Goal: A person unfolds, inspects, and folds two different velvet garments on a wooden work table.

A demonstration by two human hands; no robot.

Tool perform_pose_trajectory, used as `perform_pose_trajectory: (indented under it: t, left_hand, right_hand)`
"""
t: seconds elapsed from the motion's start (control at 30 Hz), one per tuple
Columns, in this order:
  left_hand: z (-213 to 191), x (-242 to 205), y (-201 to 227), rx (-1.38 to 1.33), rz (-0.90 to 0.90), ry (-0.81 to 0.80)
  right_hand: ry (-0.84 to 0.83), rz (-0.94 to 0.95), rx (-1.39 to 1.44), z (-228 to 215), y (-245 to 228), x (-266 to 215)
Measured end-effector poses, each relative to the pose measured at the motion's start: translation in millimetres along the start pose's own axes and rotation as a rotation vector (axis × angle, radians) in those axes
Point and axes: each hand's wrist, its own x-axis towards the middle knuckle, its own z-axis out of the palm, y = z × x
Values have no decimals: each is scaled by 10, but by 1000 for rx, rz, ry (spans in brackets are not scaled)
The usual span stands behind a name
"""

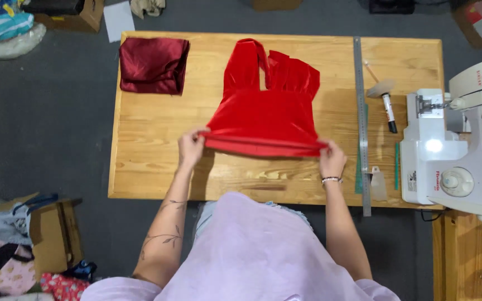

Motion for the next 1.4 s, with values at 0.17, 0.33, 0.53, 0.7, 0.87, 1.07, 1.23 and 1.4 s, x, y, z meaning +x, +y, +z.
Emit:
perform_pose_trajectory:
  t: [0.17, 0.33, 0.53, 0.7, 0.87, 1.07, 1.23, 1.4]
  left_hand:
    - [243, -417, -643, -29, -293, -30]
    - [299, -631, -673, -122, -407, 37]
    - [480, -689, -799, -533, -403, 148]
    - [546, -612, -867, -389, -300, 247]
    - [363, -353, -588, -273, -291, 394]
    - [16, 154, 585, -503, -255, 261]
    - [-579, 173, 1794, -761, 146, 119]
    - [-705, -226, 1626, -263, 426, 146]
  right_hand:
    - [-125, 437, 619, 618, 1064, -384]
    - [-159, 342, 496, 314, 835, -550]
    - [-103, 395, 94, 258, 837, -606]
    - [-110, 299, 31, 197, 680, -631]
    - [51, 441, 367, 207, 559, -313]
    - [32, 543, 967, -453, -710, 240]
    - [143, 6, 975, -762, -775, 670]
    - [327, -234, 686, -921, -483, 317]
